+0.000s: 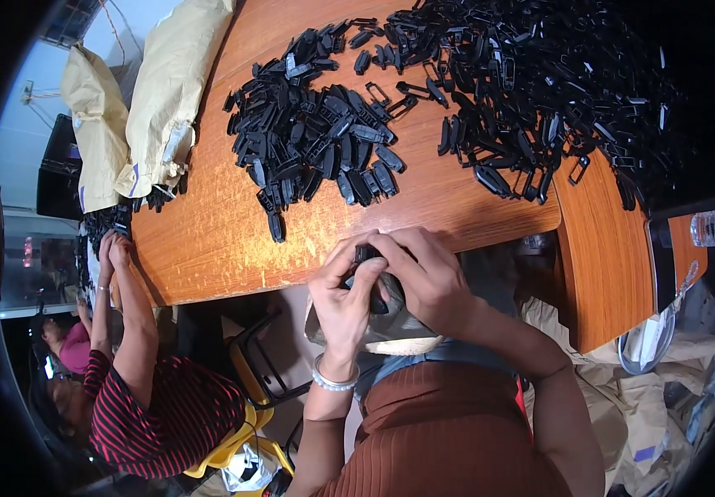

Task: Sorting and inspecting small black plastic buckles from a large pile into a small bag.

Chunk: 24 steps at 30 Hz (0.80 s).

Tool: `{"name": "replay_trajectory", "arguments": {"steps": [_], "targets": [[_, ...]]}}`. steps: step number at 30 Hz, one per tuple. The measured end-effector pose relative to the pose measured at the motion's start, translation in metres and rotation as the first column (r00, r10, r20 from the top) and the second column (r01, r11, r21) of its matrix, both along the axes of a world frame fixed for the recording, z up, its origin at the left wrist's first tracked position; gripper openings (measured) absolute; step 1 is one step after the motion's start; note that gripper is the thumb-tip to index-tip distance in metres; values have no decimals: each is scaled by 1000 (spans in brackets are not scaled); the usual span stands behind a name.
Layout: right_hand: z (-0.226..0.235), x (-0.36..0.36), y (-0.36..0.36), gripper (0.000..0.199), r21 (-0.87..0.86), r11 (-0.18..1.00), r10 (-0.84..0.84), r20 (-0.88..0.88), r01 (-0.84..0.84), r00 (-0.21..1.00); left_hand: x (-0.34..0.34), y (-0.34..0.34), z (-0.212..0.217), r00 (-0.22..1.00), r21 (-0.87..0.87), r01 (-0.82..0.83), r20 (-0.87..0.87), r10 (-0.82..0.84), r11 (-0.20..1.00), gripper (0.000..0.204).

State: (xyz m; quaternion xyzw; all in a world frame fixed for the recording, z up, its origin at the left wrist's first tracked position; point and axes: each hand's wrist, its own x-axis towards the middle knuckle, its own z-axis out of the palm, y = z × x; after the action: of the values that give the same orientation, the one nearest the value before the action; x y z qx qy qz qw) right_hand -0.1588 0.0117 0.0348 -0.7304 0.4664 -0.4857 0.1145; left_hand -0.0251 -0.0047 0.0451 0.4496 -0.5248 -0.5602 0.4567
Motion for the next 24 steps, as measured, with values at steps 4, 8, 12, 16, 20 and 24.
{"name": "replay_trajectory", "arguments": {"steps": [4, 8, 12, 16, 20, 24], "targets": [[5, -4, 2, 45, 278, 957, 6, 246, -77, 969, 9, -6, -2, 989, 165, 44, -143, -20, 985, 29], [-12, -9, 6, 48, 395, 792, -34, 790, -465, 612, 12, -3, -15, 899, 184, 126, -436, -35, 975, 25], [-12, -8, 13, 46, 484, 703, -153, 819, -521, 553, 3, 6, -13, 863, 174, 104, -505, -2, 979, 27], [-1, -12, 12, 32, 458, 864, -3, 418, -208, 908, 3, 7, -18, 949, 45, -12, -315, 25, 999, 24], [3, -16, 8, 25, 497, 779, 22, 587, -382, 809, 14, 4, -28, 909, 55, 37, -417, -10, 998, 23], [1, -20, 7, 27, 390, 860, 145, 431, -330, 890, 23, 1, -34, 875, 109, 168, -474, -97, 980, 25]]}}
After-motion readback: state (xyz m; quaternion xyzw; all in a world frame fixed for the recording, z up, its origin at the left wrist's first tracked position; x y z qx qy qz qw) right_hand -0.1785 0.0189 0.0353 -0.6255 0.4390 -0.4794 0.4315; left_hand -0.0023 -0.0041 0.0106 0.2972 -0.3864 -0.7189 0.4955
